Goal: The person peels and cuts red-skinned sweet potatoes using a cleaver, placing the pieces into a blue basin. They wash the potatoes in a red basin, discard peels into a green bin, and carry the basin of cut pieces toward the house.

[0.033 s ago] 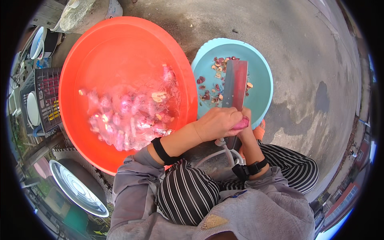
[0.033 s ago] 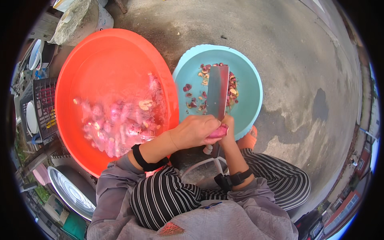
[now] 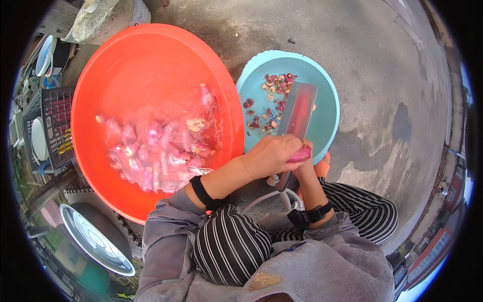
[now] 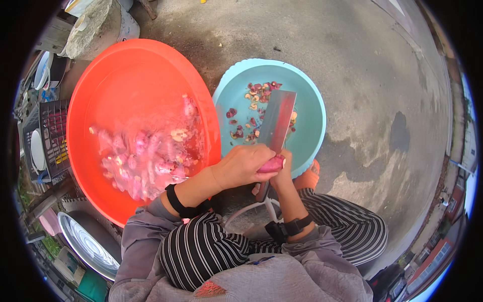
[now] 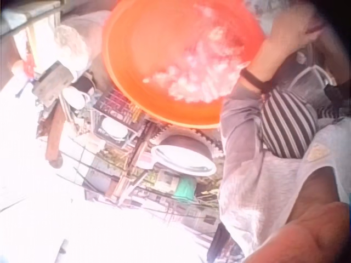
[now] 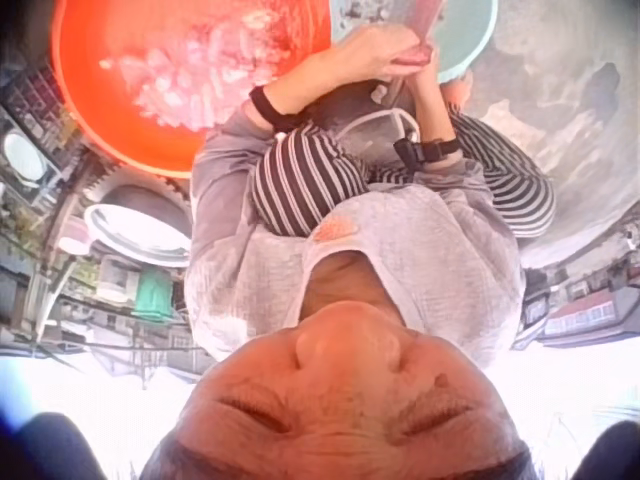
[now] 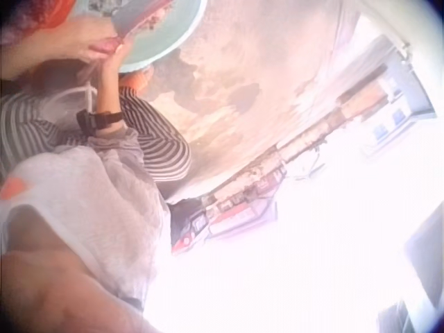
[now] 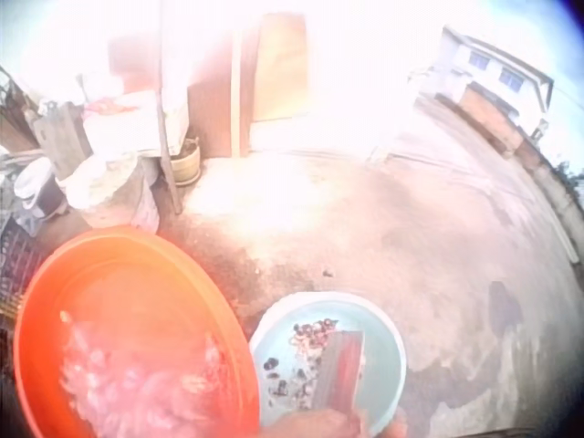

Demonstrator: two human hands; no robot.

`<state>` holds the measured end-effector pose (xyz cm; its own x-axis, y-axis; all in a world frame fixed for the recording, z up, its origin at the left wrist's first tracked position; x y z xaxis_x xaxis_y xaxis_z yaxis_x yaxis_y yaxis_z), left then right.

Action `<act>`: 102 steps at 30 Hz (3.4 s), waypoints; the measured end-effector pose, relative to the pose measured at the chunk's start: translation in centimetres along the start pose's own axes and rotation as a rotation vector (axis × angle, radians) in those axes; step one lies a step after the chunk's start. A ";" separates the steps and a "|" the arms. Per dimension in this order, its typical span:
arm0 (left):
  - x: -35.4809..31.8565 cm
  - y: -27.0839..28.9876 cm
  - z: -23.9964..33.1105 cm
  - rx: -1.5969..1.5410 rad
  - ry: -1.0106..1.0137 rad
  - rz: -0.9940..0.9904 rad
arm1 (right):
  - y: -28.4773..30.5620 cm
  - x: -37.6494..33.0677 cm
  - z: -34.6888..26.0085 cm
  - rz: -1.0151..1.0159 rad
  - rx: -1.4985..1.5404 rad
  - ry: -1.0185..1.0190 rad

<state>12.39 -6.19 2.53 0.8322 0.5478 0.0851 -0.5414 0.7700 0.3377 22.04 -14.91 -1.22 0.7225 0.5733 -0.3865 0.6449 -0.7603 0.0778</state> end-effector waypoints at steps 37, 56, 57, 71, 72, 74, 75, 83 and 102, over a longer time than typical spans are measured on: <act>3.5 9.5 12.1 0.067 0.511 -0.037 | 4.4 -6.5 -11.6 -0.207 0.035 0.340; 3.6 -0.2 28.7 -0.589 0.482 -0.024 | 6.7 -4.9 -7.0 -0.226 0.071 0.111; 3.6 -0.9 29.4 -0.624 0.461 -0.028 | 6.8 -5.0 -7.0 -0.232 0.104 0.068; 3.3 -1.8 21.6 -0.563 0.623 0.159 | 8.9 -3.7 -3.7 -0.206 0.023 0.081; 2.4 -1.7 19.1 -0.534 0.718 0.200 | 9.1 -3.8 -3.6 -0.207 0.039 0.065; 0.0 -1.6 14.6 -0.596 0.787 0.194 | 9.3 -4.0 -3.8 -0.205 0.002 0.100; -1.2 -1.5 12.6 -0.617 0.848 0.206 | 9.2 -4.0 -3.9 -0.208 -0.012 0.112; -4.0 -1.1 6.0 -0.480 0.883 0.175 | 7.6 -5.0 -3.7 -0.279 -0.084 0.130; -3.7 -1.4 5.8 -0.413 0.632 0.167 | 7.9 -9.8 -10.2 -0.284 -0.374 1.069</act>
<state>10.70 -11.17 7.18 0.5762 0.6546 -0.4894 -0.7579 0.6520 -0.0201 22.57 -23.39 12.53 0.2676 0.8089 0.5235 0.7216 -0.5283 0.4475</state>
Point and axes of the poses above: each hand's wrist, its own x-axis towards the middle knuckle, its own y-axis out of the back of the hand, z = x × y, the point moved 4 cm from there along x, towards the middle knuckle, and after that the axes turned 10 degrees about y, right-handed, at the moved point
